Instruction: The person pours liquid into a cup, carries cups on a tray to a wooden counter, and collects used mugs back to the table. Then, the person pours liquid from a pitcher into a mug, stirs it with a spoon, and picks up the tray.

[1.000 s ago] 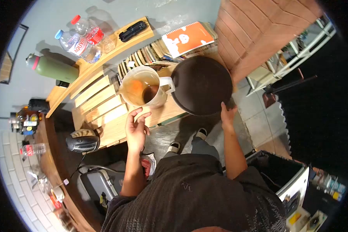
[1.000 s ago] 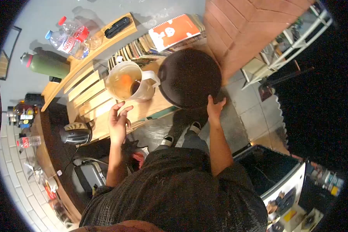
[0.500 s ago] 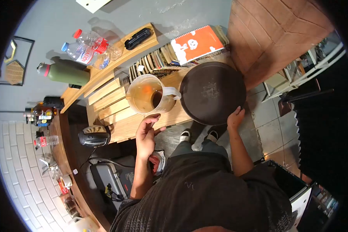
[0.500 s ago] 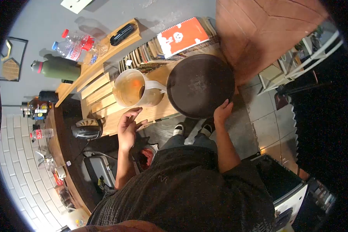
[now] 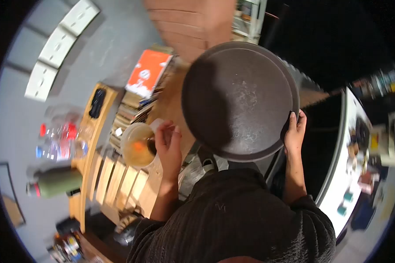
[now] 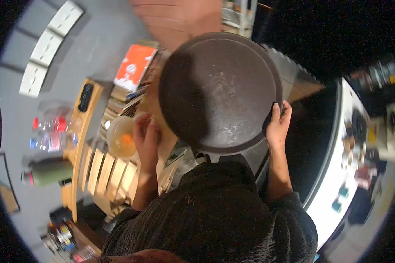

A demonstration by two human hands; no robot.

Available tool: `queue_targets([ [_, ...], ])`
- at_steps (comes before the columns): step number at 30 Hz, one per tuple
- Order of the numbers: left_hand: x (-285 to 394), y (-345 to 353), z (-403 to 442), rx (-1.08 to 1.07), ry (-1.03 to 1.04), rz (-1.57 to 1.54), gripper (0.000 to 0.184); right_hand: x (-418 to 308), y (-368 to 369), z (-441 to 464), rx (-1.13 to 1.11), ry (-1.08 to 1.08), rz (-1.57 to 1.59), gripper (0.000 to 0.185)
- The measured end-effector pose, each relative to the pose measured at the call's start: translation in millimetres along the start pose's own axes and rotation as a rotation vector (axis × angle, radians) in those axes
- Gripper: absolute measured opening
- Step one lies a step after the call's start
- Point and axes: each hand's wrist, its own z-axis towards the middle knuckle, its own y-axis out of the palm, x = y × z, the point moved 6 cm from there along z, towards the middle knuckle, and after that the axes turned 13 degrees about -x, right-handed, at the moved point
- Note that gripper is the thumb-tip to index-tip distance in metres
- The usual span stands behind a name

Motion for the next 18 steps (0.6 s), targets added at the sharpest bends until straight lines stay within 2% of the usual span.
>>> queue_targets([
  [3, 7.5, 40.3, 11.5, -0.073, -0.070, -0.177, 0.034, -1.8, -37.6, -59.3, 0.125, -0.031, 0.123, 0.031],
  [4, 12.0, 57.3, 11.5, -0.225, -0.084, -0.130, 0.045, -6.1, -49.7, -78.2, 0.142, -0.008, 0.137, 0.032],
  [5, 10.4, 71.8, 8.5, -0.285, -0.090, -0.130, 0.045, -5.3, -63.6, -95.7, 0.171, 0.014, 0.141, 0.034],
  [7, -8.7, 113.5, -3.5, -0.446, -0.350, -0.569, 0.051, -5.0, -95.1, -128.2, 0.216, 0.006, 0.024, 0.035],
  [8, -12.3, 135.4, -8.3, -0.509, -0.362, -0.556, 0.051, -0.1, -111.5, -144.6, 0.268, 0.006, -0.016, 0.036],
  [10, -22.7, 169.3, -17.6, -0.490, -0.329, -0.139, 0.056, 8.6, -142.2, -177.9, 0.367, 0.039, -0.019, 0.040],
  [14, -34.5, 252.5, -43.2, -0.722, -0.299, -0.050, 0.058, 34.8, -203.6, -232.8, 0.583, 0.065, 0.077, 0.042],
  [15, -30.6, 279.9, -52.6, -0.838, -0.216, -0.019, 0.058, 37.6, -222.5, -247.6, 0.627, 0.073, 0.086, 0.042],
  [16, -28.9, 308.5, -65.3, -0.952, -0.135, 0.006, 0.059, 39.3, -243.4, -262.3, 0.637, 0.167, 0.027, 0.041],
  [17, -39.4, 333.7, -74.7, -0.990, -0.140, 0.017, 0.059, 45.0, -264.7, -275.0, 0.641, 0.261, -0.029, 0.040],
  [18, -51.1, 361.8, -81.0, -0.993, -0.122, 0.005, 0.056, 54.9, -288.6, -288.7, 0.733, 0.194, -0.177, 0.038],
])
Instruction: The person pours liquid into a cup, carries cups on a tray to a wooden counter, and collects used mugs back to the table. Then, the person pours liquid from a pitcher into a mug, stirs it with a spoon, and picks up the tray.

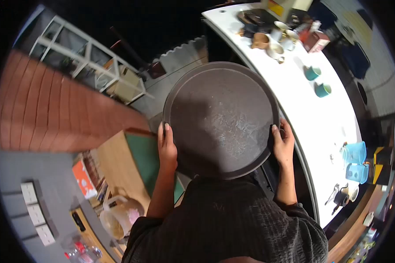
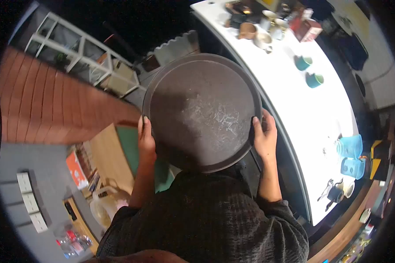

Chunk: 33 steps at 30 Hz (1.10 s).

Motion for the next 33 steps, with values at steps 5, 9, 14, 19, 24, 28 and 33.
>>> queue_targets([
  [5, -29.2, 124.0, 69.0, -0.156, -0.063, -0.006, 0.051, 62.0, -106.1, 25.7, 0.089, 0.166, -0.002, 0.035],
  [9, -46.1, 199.2, 97.8, -0.265, -0.165, 0.129, 0.049, 88.6, -163.2, 39.1, 0.191, 0.198, -0.100, 0.037],
  [14, -73.5, 241.9, 124.0, -0.367, -0.229, 0.222, 0.050, 125.4, -186.3, 43.3, 0.258, 0.284, -0.128, 0.038],
  [19, -74.3, 273.8, 146.7, -0.418, -0.321, 0.170, 0.058, 140.6, -191.3, 48.1, 0.323, 0.377, -0.118, 0.042],
  [24, -90.8, 285.2, 179.9, -0.549, -0.288, 0.180, 0.056, 159.1, -185.8, 54.1, 0.411, 0.456, -0.032, 0.050],
  [28, -109.2, 291.2, 205.1, -0.657, -0.298, 0.205, 0.059, 162.0, -182.5, 59.0, 0.446, 0.502, -0.075, 0.053],
  [33, -116.4, 292.7, 217.7, -0.721, -0.342, 0.196, 0.062, 151.8, -186.0, 61.0, 0.541, 0.638, -0.196, 0.073],
])
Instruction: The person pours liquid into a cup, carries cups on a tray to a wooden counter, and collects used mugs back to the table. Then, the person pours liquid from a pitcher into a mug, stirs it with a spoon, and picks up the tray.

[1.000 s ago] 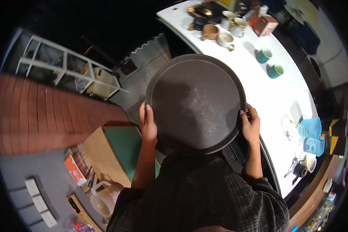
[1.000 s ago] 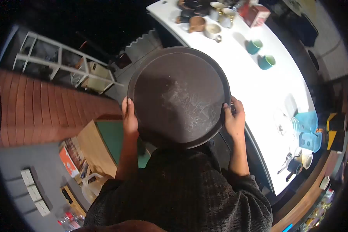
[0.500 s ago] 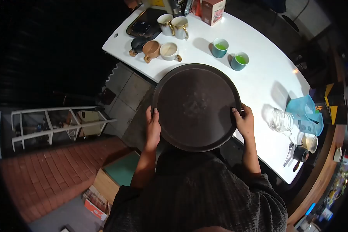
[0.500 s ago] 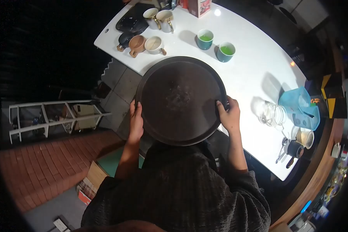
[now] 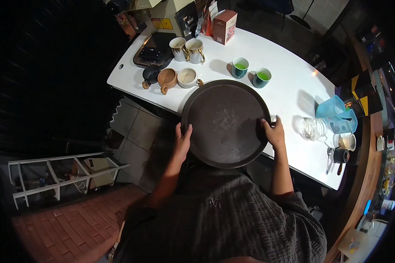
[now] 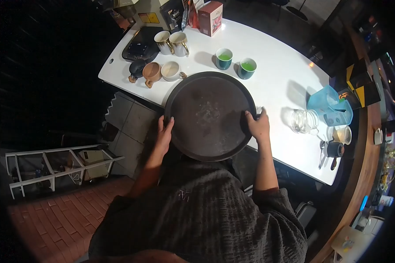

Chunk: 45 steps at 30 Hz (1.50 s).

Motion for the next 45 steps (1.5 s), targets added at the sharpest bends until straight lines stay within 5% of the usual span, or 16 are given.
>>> queue_targets([
  [3, -7.3, -2.2, 4.7, -0.074, 0.045, -0.008, 0.064, -53.5, -18.1, 1.6, 0.388, -0.209, -0.292, 0.079],
  [6, -6.4, -1.8, 0.9, -0.119, 0.036, -0.030, 0.067, -123.8, -18.9, 29.3, 0.453, -0.543, -0.339, 0.069],
  [9, -4.0, -8.5, -4.1, -0.132, 0.043, 0.013, 0.060, -183.0, -1.8, 63.4, 0.408, -0.623, -0.547, 0.072],
  [12, 11.1, -13.5, -10.4, -0.188, 0.060, 0.010, 0.060, -210.3, 17.6, 103.2, 0.219, -0.395, -0.810, 0.078],
  [15, -5.6, -29.7, -13.4, -0.230, -0.144, 0.039, 0.054, -221.5, 30.5, 124.9, -0.023, -0.271, -0.886, 0.079],
  [20, -10.3, -38.7, -32.1, -0.246, -0.100, 0.074, 0.037, -216.8, 39.2, 140.9, -0.115, -0.207, -0.835, 0.072],
  [27, -35.5, -36.5, -31.3, -0.238, -0.010, -0.067, 0.048, -246.5, 32.6, 83.1, 0.073, -0.616, -0.698, 0.068],
  [38, -12.1, -32.0, -41.7, -0.165, -0.060, 0.052, 0.054, -206.4, 78.4, 17.5, -0.123, -0.752, -0.631, 0.068],
  [45, -7.3, -29.7, -43.2, -0.151, -0.035, 0.101, 0.054, -187.2, 79.2, 24.0, -0.181, -0.804, -0.469, 0.087],
])
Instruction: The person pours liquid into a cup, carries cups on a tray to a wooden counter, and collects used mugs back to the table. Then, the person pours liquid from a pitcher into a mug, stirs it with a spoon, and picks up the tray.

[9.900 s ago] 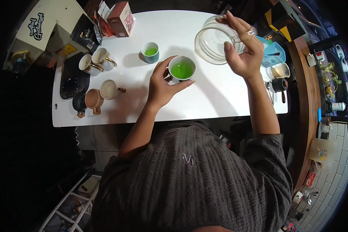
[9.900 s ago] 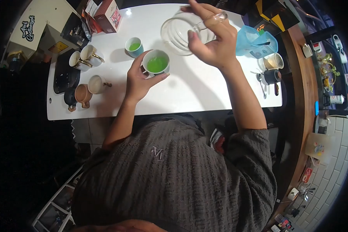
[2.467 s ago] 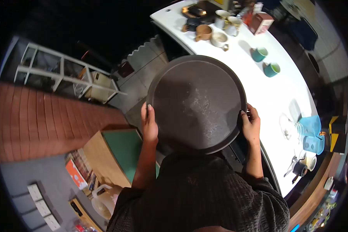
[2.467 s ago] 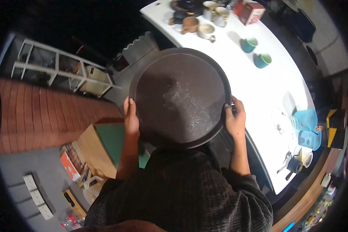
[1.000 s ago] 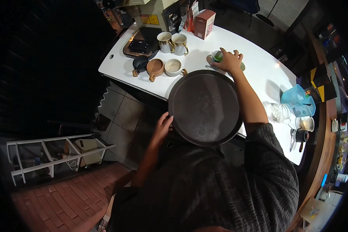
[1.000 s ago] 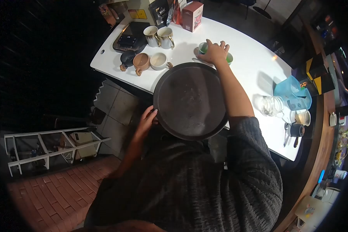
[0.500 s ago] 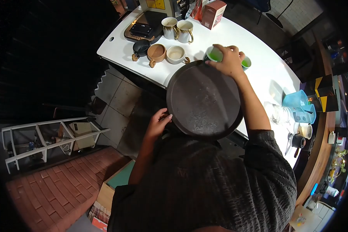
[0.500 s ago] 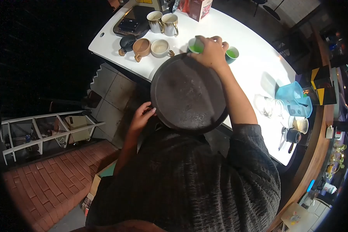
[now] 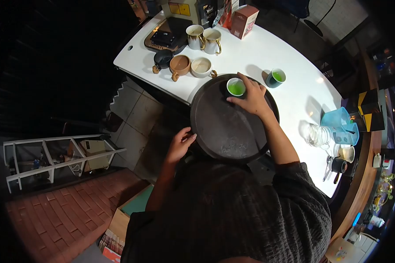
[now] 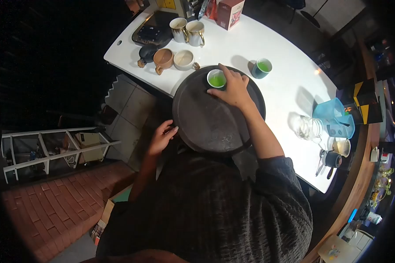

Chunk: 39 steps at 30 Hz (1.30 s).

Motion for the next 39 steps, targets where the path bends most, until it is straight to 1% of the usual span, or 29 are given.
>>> queue_targets([
  [1, 0.0, 0.2, 0.2, 0.010, -0.011, 0.000, 0.054, 1.3, -5.1, 0.5, 0.016, -0.046, 0.057, 0.087],
  [2, -1.3, 0.6, -1.8, 0.021, -0.026, 0.000, 0.054, 7.0, -16.0, 0.3, 0.022, -0.002, 0.080, 0.084],
  [3, -1.8, 0.7, -2.1, 0.020, -0.018, 0.003, 0.054, 28.8, -24.5, 7.5, 0.151, 0.004, 0.260, 0.081],
  [5, -7.0, 1.4, -1.8, 0.026, -0.025, -0.020, 0.054, 57.8, -52.8, 3.8, 0.522, 0.100, 0.017, 0.080],
  [7, -7.6, 1.8, -2.8, 0.032, -0.023, -0.025, 0.054, 84.9, -68.3, -2.5, 0.634, 0.428, -0.229, 0.086],
  [8, -6.9, 2.3, -2.7, 0.028, -0.021, -0.039, 0.054, 100.4, -64.2, -1.5, 0.564, 0.540, -0.293, 0.093],
  [9, -5.3, 3.1, -2.3, 0.023, -0.019, -0.054, 0.054, 107.1, -65.7, -0.8, 0.571, 0.534, -0.293, 0.093],
  [11, 1.1, 4.6, -3.6, 0.030, -0.009, -0.062, 0.054, 136.9, -41.5, 7.6, 0.133, 0.682, -0.025, 0.095],
  [12, 2.6, 6.3, -4.6, 0.033, -0.010, -0.072, 0.054, 138.1, -39.5, 6.7, 0.243, 0.609, 0.091, 0.090],
  [13, 1.5, 7.0, -4.1, 0.031, -0.011, -0.074, 0.054, 142.8, -35.6, 7.2, 0.242, 0.610, 0.090, 0.090],
  [15, -3.7, 4.4, -3.4, 0.059, -0.020, -0.076, 0.052, 145.4, -39.4, 7.3, 0.355, 0.519, 0.094, 0.082],
  [16, -7.3, 3.6, -2.1, 0.052, -0.028, -0.075, 0.052, 151.3, -39.4, 5.9, 0.353, 0.530, 0.094, 0.082],
  [18, -7.9, 2.4, 0.8, 0.014, -0.008, -0.037, 0.052, 141.2, -50.2, 0.7, 0.373, 0.492, 0.065, 0.075],
  [19, -7.6, 2.8, 0.8, 0.004, -0.021, -0.034, 0.052, 136.7, -55.3, -5.7, 0.368, 0.508, 0.066, 0.075],
  [22, 4.6, 7.3, 2.7, -0.007, 0.002, -0.043, 0.051, 107.2, -87.1, -28.4, 0.470, 0.415, 0.067, 0.072],
  [23, 3.6, 10.1, 5.5, -0.023, -0.007, -0.040, 0.051, 101.7, -94.1, -37.7, 0.471, 0.434, 0.063, 0.072],
  [25, 5.1, 14.6, 12.2, -0.023, -0.001, -0.042, 0.051, 86.5, -104.7, -52.9, 0.424, 0.392, 0.087, 0.072],
  [27, 6.8, 22.3, 20.7, -0.041, -0.008, -0.050, 0.052, 73.9, -108.0, -71.0, 0.396, 0.405, 0.093, 0.072],
  [28, 4.4, 24.3, 27.0, -0.042, 0.004, -0.045, 0.052, 65.6, -105.6, -78.4, 0.377, 0.365, 0.115, 0.073],
  [31, 9.9, 33.0, 39.0, -0.045, 0.009, -0.037, 0.051, 42.9, -88.6, -97.8, 0.322, 0.258, 0.159, 0.077],
  [33, 13.4, 38.0, 46.8, -0.047, 0.005, -0.034, 0.051, 36.2, -68.9, -106.3, 0.256, 0.228, 0.214, 0.077],
  [35, 14.5, 37.9, 53.4, -0.055, 0.004, -0.023, 0.055, 24.3, -54.2, -113.4, 0.265, 0.164, 0.209, 0.076],
  [36, 15.0, 37.6, 56.4, -0.065, -0.003, -0.014, 0.056, 15.8, -50.4, -115.7, 0.248, 0.155, 0.210, 0.075],
  [37, 16.3, 37.1, 58.4, -0.069, -0.004, -0.012, 0.056, 11.4, -44.7, -118.2, 0.188, 0.189, 0.278, 0.074],
  [39, 17.7, 37.2, 59.5, -0.084, -0.035, -0.015, 0.057, 5.2, -34.0, -120.9, 0.118, 0.172, 0.311, 0.079],
])
